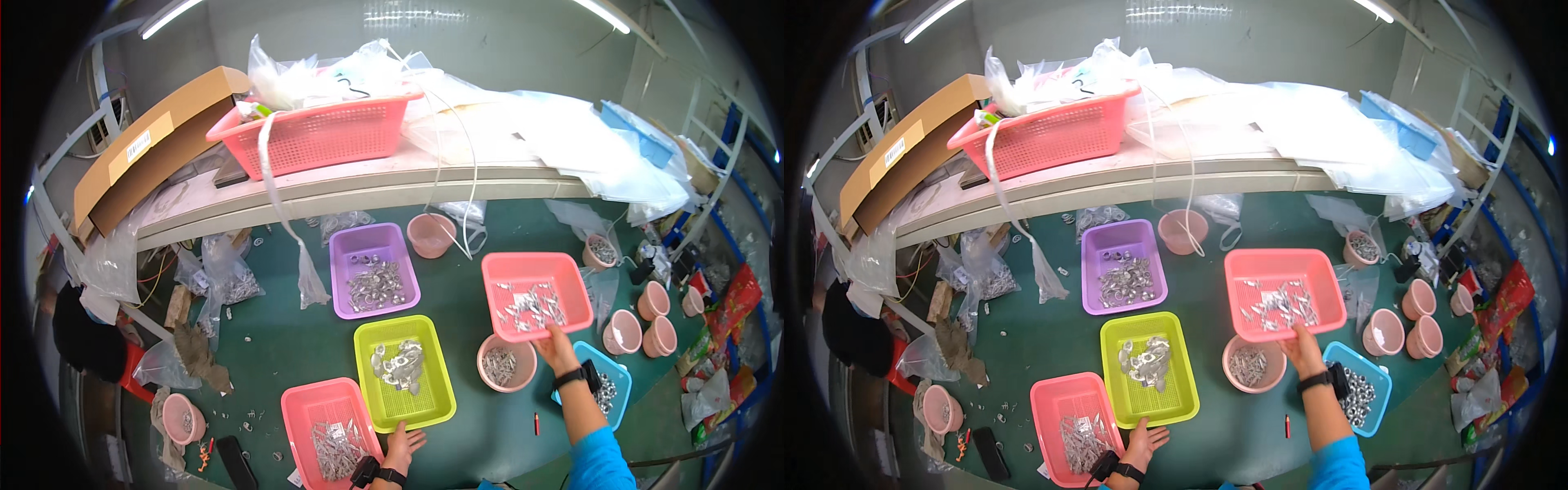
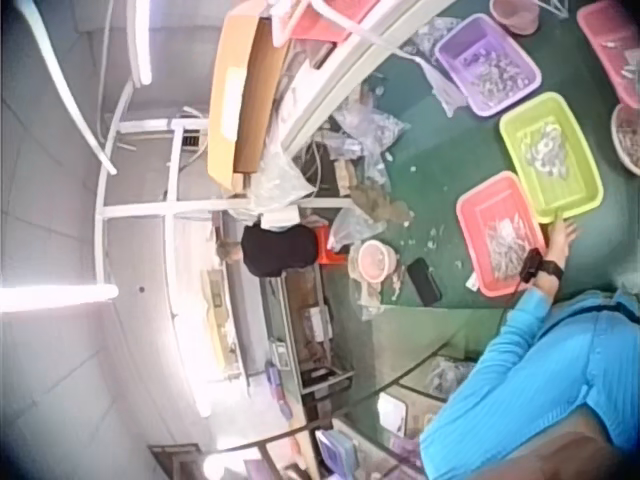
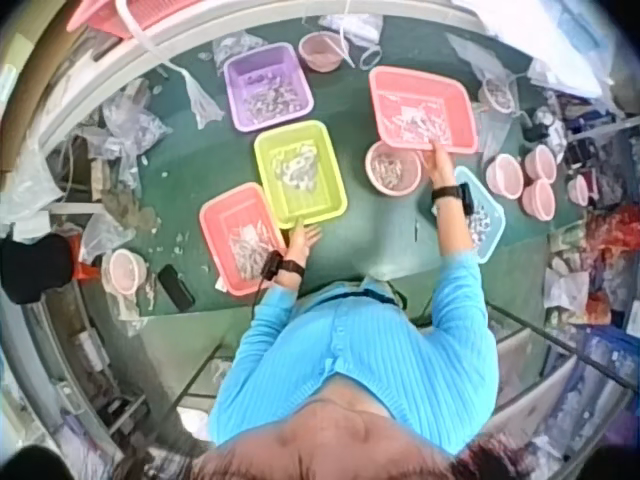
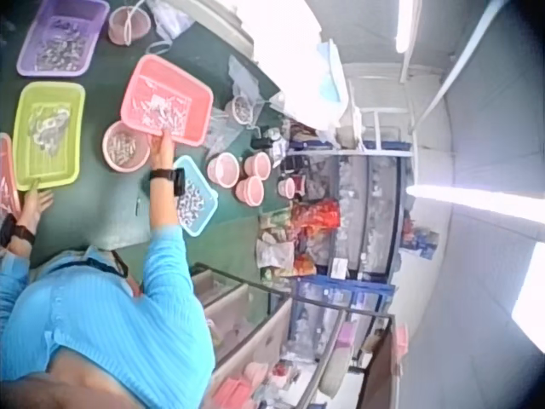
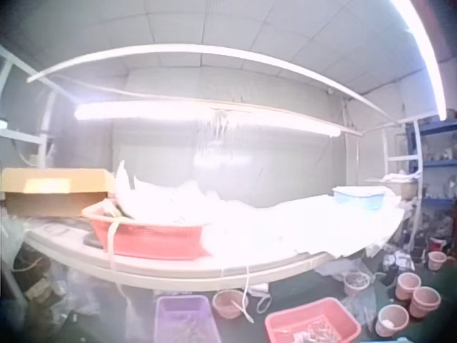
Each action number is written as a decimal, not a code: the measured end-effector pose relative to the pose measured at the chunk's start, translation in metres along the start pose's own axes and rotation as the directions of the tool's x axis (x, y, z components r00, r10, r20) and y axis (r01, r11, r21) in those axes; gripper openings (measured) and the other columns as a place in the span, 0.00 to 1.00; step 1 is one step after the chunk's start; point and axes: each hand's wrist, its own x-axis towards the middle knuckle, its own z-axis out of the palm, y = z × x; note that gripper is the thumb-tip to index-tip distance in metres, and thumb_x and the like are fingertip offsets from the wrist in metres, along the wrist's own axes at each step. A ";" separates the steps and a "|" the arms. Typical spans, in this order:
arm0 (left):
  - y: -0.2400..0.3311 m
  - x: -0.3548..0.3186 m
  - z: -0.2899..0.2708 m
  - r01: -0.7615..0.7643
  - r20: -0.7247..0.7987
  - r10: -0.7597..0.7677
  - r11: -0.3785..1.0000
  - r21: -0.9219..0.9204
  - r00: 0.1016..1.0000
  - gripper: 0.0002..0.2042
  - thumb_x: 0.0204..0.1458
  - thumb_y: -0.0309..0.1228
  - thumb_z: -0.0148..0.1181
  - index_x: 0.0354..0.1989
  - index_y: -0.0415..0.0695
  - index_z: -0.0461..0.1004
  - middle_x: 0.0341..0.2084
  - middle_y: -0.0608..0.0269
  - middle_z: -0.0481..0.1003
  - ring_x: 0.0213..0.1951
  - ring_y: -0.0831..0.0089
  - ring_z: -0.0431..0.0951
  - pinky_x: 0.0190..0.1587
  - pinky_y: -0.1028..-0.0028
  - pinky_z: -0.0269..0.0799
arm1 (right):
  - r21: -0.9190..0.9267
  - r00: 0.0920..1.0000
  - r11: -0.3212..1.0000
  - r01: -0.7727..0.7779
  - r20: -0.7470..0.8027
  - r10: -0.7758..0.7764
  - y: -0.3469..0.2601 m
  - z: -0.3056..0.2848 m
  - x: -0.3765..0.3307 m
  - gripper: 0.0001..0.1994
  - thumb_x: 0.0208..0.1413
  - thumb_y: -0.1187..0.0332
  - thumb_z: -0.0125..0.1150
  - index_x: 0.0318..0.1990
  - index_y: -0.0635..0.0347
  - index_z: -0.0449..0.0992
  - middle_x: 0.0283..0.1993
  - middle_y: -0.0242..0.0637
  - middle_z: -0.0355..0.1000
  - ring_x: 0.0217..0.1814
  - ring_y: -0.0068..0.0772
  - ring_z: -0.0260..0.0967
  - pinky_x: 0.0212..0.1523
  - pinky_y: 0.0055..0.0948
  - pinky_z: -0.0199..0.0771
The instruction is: Marking and inspecting small metallic parts at a workbench.
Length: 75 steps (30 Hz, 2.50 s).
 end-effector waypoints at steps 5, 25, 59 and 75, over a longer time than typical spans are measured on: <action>-0.002 0.005 0.011 -0.062 0.004 0.062 0.998 0.016 0.998 0.20 0.46 0.33 0.40 0.46 0.34 0.49 0.37 0.43 0.61 0.36 0.53 0.66 0.34 0.61 0.67 | 0.041 0.997 0.999 -0.024 0.068 0.021 0.037 0.002 0.043 0.09 0.46 0.68 0.45 0.35 0.60 0.62 0.33 0.36 0.64 0.37 0.29 0.62 0.41 0.26 0.62; -0.076 -0.067 0.014 -0.025 0.077 0.024 1.000 0.010 0.997 0.18 0.49 0.32 0.37 0.48 0.37 0.50 0.42 0.52 0.60 0.46 0.61 0.59 0.46 0.65 0.59 | 0.293 0.973 0.936 -0.196 -0.056 0.222 0.100 -0.015 0.008 0.17 0.51 0.63 0.36 0.42 0.71 0.56 0.41 0.48 0.61 0.43 0.40 0.60 0.41 0.32 0.63; 0.012 -0.112 0.074 -0.649 0.829 0.558 -0.639 0.413 -0.023 0.31 0.30 0.22 0.54 0.46 0.37 0.47 0.45 0.39 0.51 0.45 0.46 0.57 0.41 0.62 0.61 | -0.117 0.918 0.938 -0.325 -0.278 0.283 0.129 -0.139 -0.172 0.11 0.49 0.67 0.39 0.37 0.64 0.60 0.30 0.41 0.66 0.29 0.28 0.64 0.30 0.21 0.64; -0.027 -0.095 0.011 -0.537 -0.208 0.518 0.842 -0.048 0.830 0.20 0.42 0.32 0.42 0.45 0.35 0.55 0.41 0.53 0.61 0.45 0.63 0.60 0.45 0.68 0.58 | -0.989 0.676 -0.076 0.128 0.143 -0.722 0.132 -0.210 -0.143 0.04 0.35 0.78 0.48 0.23 0.61 0.63 0.23 0.41 0.60 0.27 0.42 0.56 0.29 0.34 0.54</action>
